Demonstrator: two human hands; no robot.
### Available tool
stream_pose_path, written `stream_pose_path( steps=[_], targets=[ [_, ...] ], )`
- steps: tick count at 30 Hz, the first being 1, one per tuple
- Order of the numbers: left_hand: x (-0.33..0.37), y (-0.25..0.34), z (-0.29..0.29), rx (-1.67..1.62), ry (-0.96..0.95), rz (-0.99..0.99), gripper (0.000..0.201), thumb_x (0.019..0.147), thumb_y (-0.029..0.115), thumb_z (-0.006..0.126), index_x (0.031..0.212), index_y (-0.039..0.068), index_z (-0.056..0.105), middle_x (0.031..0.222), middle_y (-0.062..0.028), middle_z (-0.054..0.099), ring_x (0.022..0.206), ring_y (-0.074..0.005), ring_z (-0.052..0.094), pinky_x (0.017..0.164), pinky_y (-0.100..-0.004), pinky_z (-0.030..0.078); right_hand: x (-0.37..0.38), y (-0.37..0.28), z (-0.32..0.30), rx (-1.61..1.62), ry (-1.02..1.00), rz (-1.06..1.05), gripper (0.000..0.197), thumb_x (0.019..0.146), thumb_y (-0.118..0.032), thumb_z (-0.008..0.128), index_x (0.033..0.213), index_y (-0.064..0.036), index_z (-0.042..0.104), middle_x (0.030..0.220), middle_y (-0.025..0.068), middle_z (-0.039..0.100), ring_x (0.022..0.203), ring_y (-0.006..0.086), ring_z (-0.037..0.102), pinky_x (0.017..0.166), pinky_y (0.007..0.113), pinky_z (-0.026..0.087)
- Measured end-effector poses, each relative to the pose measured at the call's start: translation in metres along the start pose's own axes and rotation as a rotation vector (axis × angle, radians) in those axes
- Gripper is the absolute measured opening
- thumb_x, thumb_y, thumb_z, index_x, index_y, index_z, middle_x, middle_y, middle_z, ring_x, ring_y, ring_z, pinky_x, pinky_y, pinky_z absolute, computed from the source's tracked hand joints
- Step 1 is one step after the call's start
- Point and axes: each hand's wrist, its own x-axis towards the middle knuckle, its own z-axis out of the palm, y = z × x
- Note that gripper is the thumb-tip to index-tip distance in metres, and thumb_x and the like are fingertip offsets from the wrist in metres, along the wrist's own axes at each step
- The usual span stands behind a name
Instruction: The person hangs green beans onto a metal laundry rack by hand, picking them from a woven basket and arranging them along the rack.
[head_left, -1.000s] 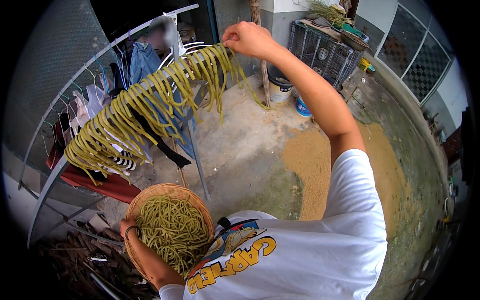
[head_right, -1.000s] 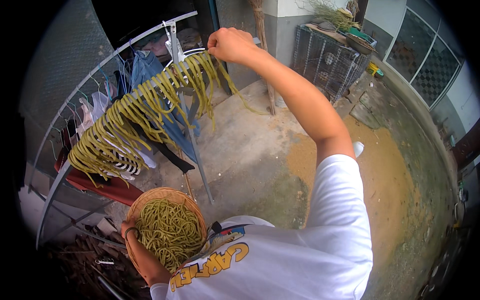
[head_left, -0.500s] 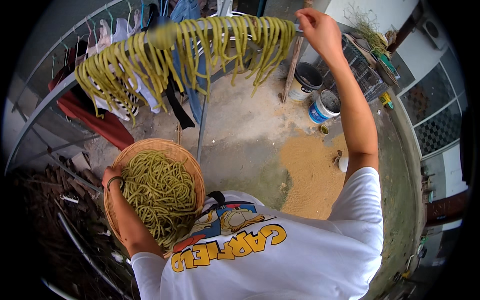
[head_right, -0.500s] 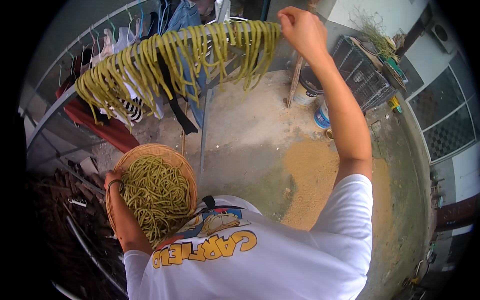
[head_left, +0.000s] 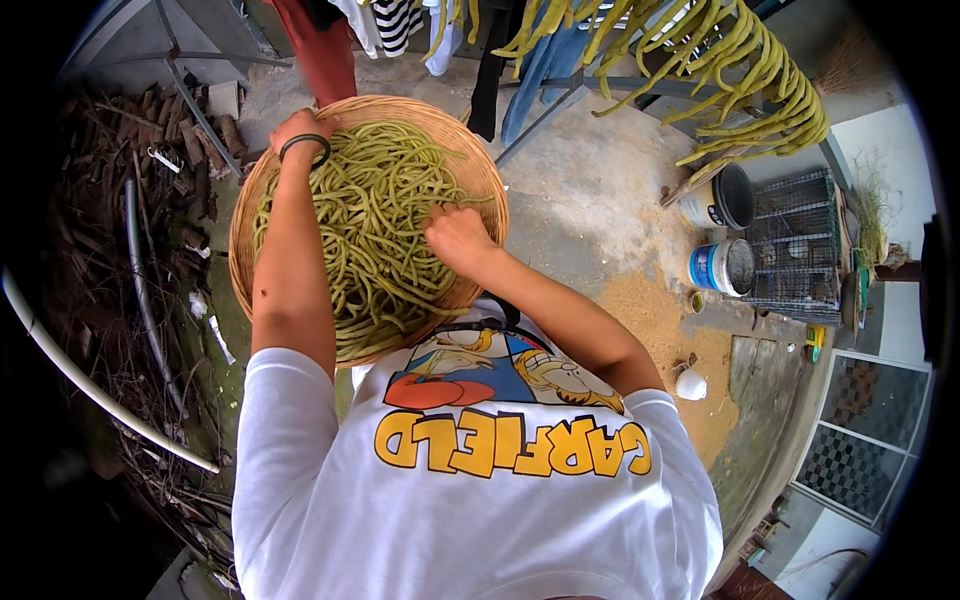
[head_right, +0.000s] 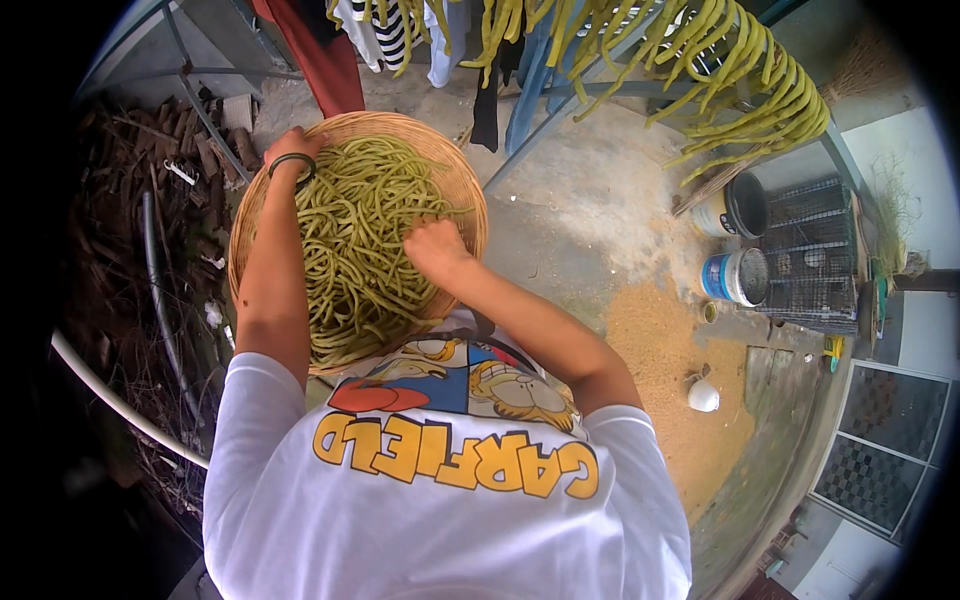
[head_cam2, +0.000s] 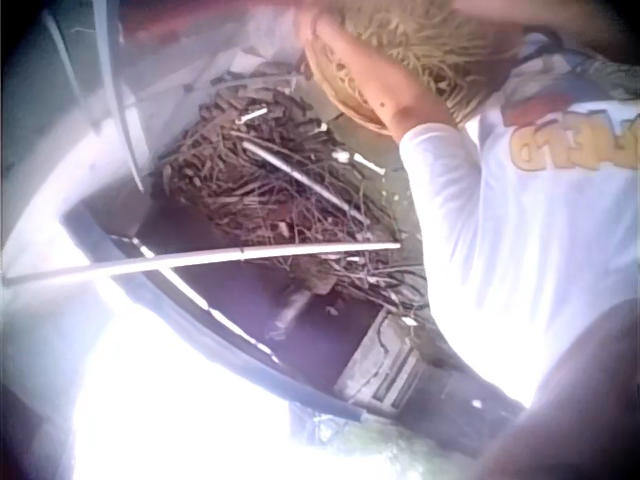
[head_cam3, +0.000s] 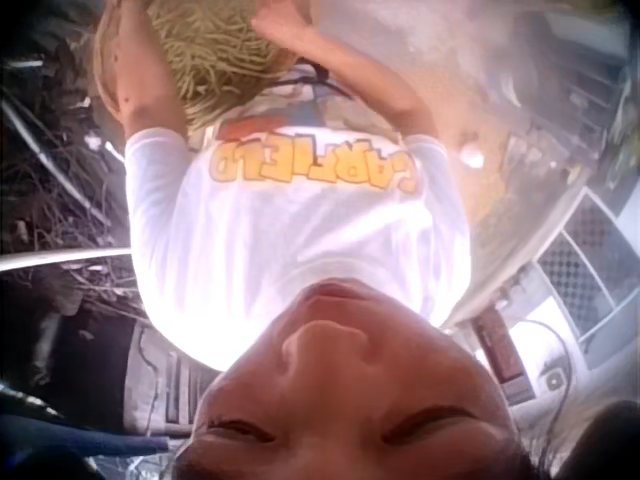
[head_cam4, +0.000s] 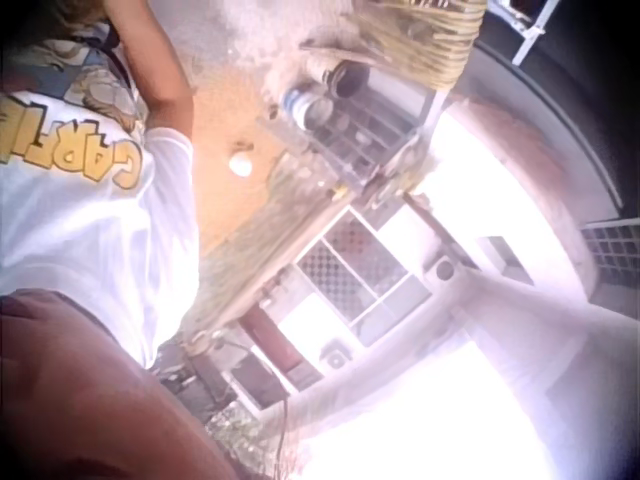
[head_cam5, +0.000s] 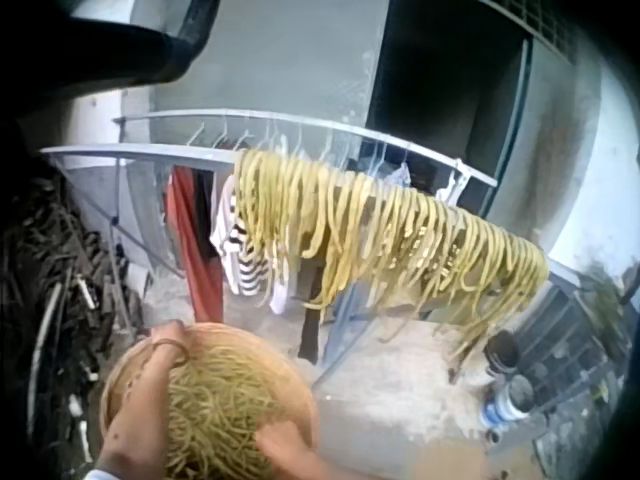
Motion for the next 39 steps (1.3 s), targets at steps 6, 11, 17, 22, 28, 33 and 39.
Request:
stream_pose_path(
  steps=[6,11,17,22,28,33,39],
  targets=[
    [-0.001,-0.004,0.005,-0.001,-0.048,-0.043,0.064,0.078,0.06,0.055,0.114,0.008,0.063,0.116,-0.0163,0.063,0.108,-0.0313,0.06,0.092,-0.0425,0.044,-0.029,0.009,-0.052,0.828,0.211,0.159,0.018,0.083,-0.02,0.067,0.082,-0.0026,0.062,0.077,0.0073,0.066,0.07,0.0179,0.063,0.064,0.031,0.05],
    [0.004,-0.008,0.009,-0.012,-0.04,-0.048,0.064,0.078,0.06,0.056,0.116,0.009,0.063,0.118,-0.0163,0.062,0.11,-0.0316,0.059,0.094,-0.0423,0.043,-0.056,0.004,-0.116,1.317,0.453,0.057,0.01,0.087,-0.008,0.065,0.085,0.0005,0.059,0.082,0.0027,0.066,0.076,0.0063,0.061,0.065,0.021,0.048],
    [0.0,0.002,0.006,-0.021,-0.014,0.0,0.063,0.077,0.06,0.057,0.116,0.011,0.063,0.119,-0.0149,0.062,0.111,-0.0312,0.058,0.094,-0.0415,0.043,-0.094,-0.01,-0.157,1.576,0.71,-0.065,0.009,0.09,-0.006,0.059,0.092,0.0027,0.058,0.084,0.0104,0.066,0.077,0.0126,0.063,0.066,0.025,0.05],
    [0.01,0.006,0.013,-0.035,0.015,0.031,0.062,0.075,0.06,0.061,0.113,0.01,0.065,0.116,-0.0117,0.064,0.109,-0.0285,0.06,0.094,-0.0429,0.043,-0.172,0.005,-0.212,1.313,1.261,-0.25,0.017,0.096,-0.013,0.048,0.098,0.0029,0.052,0.078,0.0187,0.065,0.067,0.0206,0.064,0.061,0.029,0.052],
    [0.001,0.0,0.005,-0.069,0.057,0.119,0.06,0.076,0.058,0.057,0.106,0.007,0.063,0.109,-0.0175,0.065,0.102,-0.0362,0.061,0.088,-0.0452,0.045,-0.271,0.088,-0.305,0.943,1.638,0.173,0.021,0.094,-0.021,0.055,0.094,0.0005,0.058,0.073,0.012,0.065,0.055,0.0095,0.055,0.049,0.022,0.046],
    [0.002,0.012,-0.002,-0.037,0.045,0.15,0.061,0.076,0.059,0.057,0.109,0.007,0.062,0.111,-0.0167,0.064,0.104,-0.0356,0.06,0.088,-0.0448,0.045,-0.312,0.18,-0.338,0.75,1.577,0.666,0.02,0.09,-0.023,0.061,0.088,-0.0035,0.064,0.095,0.0077,0.069,0.062,0.0123,0.061,0.055,0.022,0.047],
    [0.005,0.008,0.002,0.003,0.045,0.145,0.062,0.077,0.058,0.057,0.11,0.005,0.062,0.111,-0.0171,0.064,0.104,-0.036,0.06,0.089,-0.0455,0.046,-0.294,0.279,-0.342,0.824,1.574,0.658,0.02,0.086,-0.018,0.063,0.088,0.0026,0.063,0.082,0.0124,0.069,0.059,0.0081,0.058,0.053,0.022,0.048]
  ],
)
